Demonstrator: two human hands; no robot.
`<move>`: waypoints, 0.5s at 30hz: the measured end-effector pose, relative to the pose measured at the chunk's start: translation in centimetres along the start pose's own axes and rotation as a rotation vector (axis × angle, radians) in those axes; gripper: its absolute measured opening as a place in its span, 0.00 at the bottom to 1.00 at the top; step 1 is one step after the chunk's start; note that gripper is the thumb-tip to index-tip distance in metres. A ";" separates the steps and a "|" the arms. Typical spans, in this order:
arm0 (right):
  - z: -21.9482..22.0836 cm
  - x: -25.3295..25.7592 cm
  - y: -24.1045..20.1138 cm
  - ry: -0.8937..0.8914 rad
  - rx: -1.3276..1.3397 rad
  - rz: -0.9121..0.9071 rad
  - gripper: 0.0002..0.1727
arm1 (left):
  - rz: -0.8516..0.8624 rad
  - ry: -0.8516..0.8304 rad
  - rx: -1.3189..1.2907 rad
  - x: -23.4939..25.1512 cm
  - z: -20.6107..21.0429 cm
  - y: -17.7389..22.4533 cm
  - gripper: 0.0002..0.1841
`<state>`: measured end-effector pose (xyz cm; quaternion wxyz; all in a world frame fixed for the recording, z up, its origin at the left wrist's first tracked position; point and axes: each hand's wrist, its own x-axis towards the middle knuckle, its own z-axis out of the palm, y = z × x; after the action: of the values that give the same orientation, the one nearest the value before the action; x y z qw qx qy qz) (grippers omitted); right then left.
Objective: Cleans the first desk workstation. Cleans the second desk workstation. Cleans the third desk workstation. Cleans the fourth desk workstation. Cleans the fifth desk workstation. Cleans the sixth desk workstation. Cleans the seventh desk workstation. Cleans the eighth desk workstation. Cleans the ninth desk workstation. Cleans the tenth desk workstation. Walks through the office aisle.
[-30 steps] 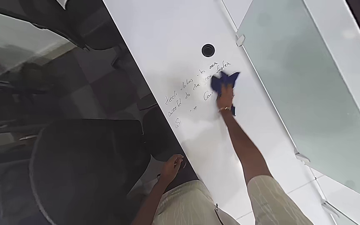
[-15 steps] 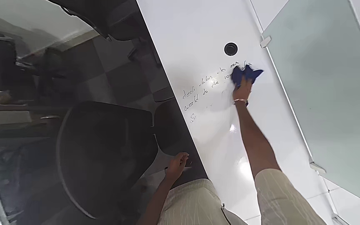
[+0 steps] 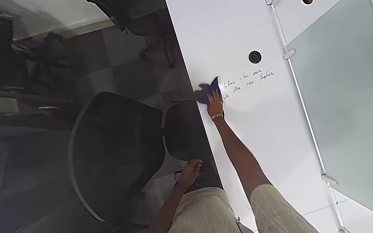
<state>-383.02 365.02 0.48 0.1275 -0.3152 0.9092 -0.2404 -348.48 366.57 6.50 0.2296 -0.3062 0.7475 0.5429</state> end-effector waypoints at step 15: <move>1.2 -17.6 0.1 -0.041 0.009 0.038 0.26 | 0.079 0.104 -0.132 -3.5 -4.1 -6.0 0.15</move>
<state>-369.06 375.84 0.80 0.1521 -0.3022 0.9111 -0.2353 -341.83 362.04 6.10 0.1485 -0.3185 0.7326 0.5829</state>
